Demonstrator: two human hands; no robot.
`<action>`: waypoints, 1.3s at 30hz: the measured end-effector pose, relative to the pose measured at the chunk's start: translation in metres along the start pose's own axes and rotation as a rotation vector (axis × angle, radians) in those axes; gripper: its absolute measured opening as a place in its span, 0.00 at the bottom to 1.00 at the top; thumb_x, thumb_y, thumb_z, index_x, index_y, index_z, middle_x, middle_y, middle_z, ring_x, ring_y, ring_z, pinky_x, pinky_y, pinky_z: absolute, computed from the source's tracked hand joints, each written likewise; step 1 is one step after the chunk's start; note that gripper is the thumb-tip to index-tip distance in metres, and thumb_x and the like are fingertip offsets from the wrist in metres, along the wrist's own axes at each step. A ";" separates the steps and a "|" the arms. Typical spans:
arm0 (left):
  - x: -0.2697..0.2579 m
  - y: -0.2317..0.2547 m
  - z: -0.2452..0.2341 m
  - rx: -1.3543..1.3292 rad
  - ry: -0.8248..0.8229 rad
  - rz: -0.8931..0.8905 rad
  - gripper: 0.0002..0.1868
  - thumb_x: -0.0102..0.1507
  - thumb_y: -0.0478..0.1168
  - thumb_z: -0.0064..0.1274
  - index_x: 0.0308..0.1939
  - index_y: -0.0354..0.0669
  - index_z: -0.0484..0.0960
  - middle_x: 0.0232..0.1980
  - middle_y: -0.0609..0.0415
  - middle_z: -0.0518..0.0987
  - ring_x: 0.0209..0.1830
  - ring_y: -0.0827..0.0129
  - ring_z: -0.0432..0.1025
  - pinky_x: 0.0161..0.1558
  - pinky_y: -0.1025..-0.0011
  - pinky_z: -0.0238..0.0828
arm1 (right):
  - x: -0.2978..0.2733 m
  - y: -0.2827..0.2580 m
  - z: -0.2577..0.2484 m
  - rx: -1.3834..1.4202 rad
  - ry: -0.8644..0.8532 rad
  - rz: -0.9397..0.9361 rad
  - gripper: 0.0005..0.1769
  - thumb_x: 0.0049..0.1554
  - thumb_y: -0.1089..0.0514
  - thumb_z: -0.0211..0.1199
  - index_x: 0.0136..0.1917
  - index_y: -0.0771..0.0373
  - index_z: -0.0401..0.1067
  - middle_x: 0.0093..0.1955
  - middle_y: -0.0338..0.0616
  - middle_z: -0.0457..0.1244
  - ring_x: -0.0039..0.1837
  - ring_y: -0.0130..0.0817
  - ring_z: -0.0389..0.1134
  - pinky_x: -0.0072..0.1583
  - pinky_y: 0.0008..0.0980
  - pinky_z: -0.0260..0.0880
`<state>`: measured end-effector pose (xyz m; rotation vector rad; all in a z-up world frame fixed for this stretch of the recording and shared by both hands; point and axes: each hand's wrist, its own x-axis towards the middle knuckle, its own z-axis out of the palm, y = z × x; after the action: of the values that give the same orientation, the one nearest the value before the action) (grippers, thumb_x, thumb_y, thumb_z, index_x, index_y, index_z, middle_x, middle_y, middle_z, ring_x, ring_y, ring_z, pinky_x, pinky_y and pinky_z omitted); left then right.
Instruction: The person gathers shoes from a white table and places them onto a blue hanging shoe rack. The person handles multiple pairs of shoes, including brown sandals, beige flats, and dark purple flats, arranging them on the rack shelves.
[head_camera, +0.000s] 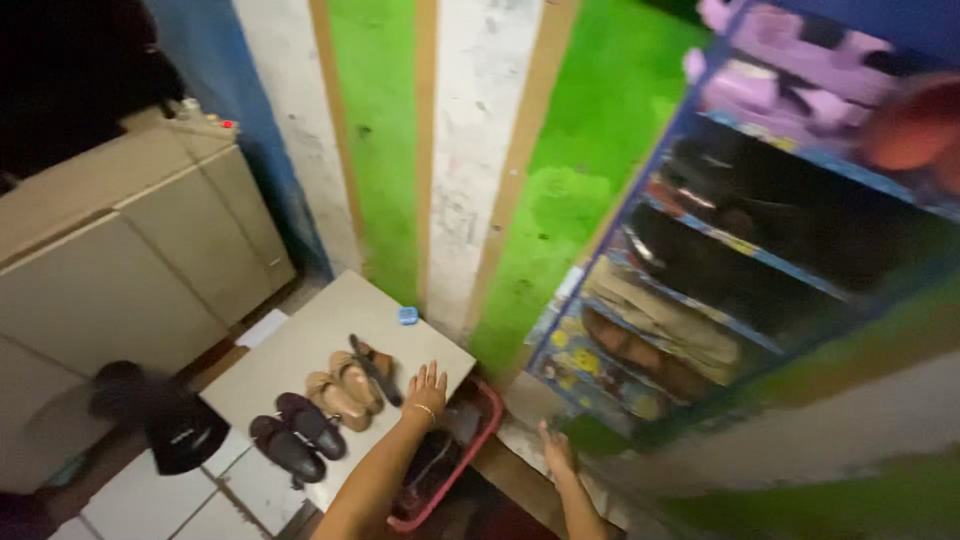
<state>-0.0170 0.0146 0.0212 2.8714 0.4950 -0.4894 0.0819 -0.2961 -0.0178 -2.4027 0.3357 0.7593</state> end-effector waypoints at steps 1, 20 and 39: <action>-0.018 -0.016 -0.018 -0.013 -0.126 -0.032 0.56 0.64 0.66 0.55 0.82 0.43 0.41 0.85 0.39 0.27 0.85 0.45 0.27 0.79 0.48 0.33 | -0.013 -0.020 0.014 -0.026 -0.082 -0.019 0.55 0.54 0.16 0.37 0.77 0.56 0.62 0.81 0.47 0.52 0.79 0.54 0.55 0.74 0.54 0.53; -0.031 -0.293 0.019 -0.205 -0.127 -0.243 0.60 0.65 0.62 0.55 0.82 0.48 0.27 0.86 0.46 0.27 0.85 0.45 0.25 0.80 0.51 0.28 | -0.056 -0.212 0.268 -0.116 -0.170 -0.392 0.33 0.56 0.28 0.48 0.57 0.48 0.81 0.55 0.37 0.74 0.58 0.39 0.74 0.58 0.34 0.69; 0.031 -0.340 0.163 -0.608 -0.055 -0.341 0.50 0.67 0.65 0.48 0.81 0.52 0.38 0.85 0.47 0.29 0.84 0.44 0.25 0.78 0.45 0.35 | 0.035 -0.269 0.391 -0.350 -0.467 -0.364 0.44 0.54 0.18 0.37 0.62 0.49 0.72 0.62 0.43 0.67 0.64 0.41 0.68 0.63 0.36 0.63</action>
<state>-0.1566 0.3003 -0.1835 2.1957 0.9442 -0.3798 0.0442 0.1522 -0.1727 -2.3941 -0.4433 1.2405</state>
